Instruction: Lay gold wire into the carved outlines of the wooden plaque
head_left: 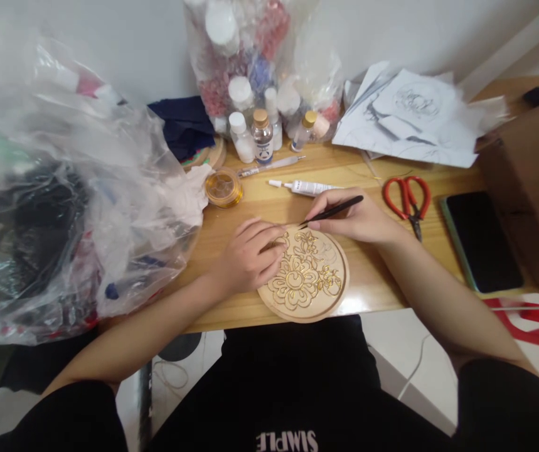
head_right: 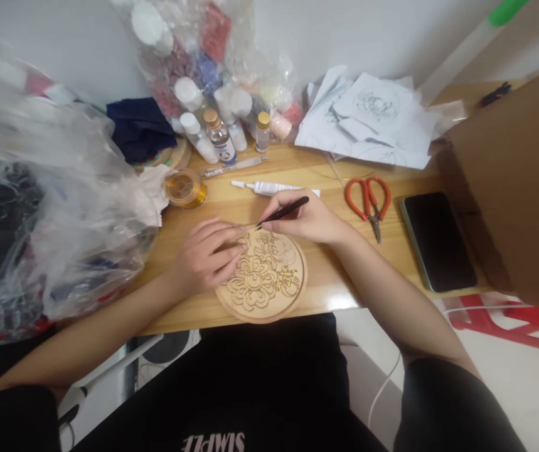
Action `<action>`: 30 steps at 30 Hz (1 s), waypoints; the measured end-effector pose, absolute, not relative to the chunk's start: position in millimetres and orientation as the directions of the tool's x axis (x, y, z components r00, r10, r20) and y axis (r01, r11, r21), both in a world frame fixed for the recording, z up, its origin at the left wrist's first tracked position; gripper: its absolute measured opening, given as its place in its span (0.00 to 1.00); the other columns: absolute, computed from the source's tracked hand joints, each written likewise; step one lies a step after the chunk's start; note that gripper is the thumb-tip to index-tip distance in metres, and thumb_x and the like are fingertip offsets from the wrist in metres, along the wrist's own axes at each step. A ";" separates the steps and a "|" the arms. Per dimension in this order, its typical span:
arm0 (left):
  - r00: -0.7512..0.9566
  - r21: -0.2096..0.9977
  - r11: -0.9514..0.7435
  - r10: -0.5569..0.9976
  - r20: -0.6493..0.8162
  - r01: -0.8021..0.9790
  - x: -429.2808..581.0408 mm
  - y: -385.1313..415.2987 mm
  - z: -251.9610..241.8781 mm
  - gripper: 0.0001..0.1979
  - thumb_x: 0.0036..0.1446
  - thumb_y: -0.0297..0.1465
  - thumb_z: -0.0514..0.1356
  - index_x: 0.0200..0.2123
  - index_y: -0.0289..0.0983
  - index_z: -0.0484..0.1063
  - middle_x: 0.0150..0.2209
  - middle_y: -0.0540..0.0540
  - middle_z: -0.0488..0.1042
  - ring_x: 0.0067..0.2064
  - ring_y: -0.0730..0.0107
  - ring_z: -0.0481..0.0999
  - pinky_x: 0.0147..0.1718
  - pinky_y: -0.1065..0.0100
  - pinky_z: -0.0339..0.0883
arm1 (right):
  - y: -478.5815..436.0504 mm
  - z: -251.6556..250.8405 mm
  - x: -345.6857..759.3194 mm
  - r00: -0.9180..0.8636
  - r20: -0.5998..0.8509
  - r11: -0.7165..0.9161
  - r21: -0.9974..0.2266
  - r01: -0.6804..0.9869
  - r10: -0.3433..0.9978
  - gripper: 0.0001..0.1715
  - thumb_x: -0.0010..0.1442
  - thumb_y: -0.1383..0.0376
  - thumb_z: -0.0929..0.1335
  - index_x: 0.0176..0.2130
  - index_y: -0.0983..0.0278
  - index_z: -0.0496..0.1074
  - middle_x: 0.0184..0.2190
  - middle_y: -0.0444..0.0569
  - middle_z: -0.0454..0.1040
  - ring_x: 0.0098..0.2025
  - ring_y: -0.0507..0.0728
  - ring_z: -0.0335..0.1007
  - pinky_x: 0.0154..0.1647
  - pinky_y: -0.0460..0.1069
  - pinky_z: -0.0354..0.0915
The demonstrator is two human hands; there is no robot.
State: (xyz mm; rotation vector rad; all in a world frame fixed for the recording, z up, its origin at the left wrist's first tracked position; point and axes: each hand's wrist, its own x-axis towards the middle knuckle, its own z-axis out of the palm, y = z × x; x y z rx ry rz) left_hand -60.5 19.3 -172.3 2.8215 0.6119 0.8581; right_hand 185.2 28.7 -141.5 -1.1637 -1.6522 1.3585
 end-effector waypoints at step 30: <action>0.859 0.186 -0.844 0.512 0.003 0.503 -78.3 -2.8 -139.3 0.53 0.39 0.66 0.59 0.62 0.41 0.61 0.66 0.32 0.53 0.64 0.38 0.57 0.60 0.43 0.54 | 30.7 -148.5 187.5 -0.274 0.035 0.042 -0.999 0.018 0.961 0.10 0.43 0.61 0.75 0.27 0.65 0.76 0.25 0.44 0.75 0.28 0.51 0.67 0.31 0.49 0.62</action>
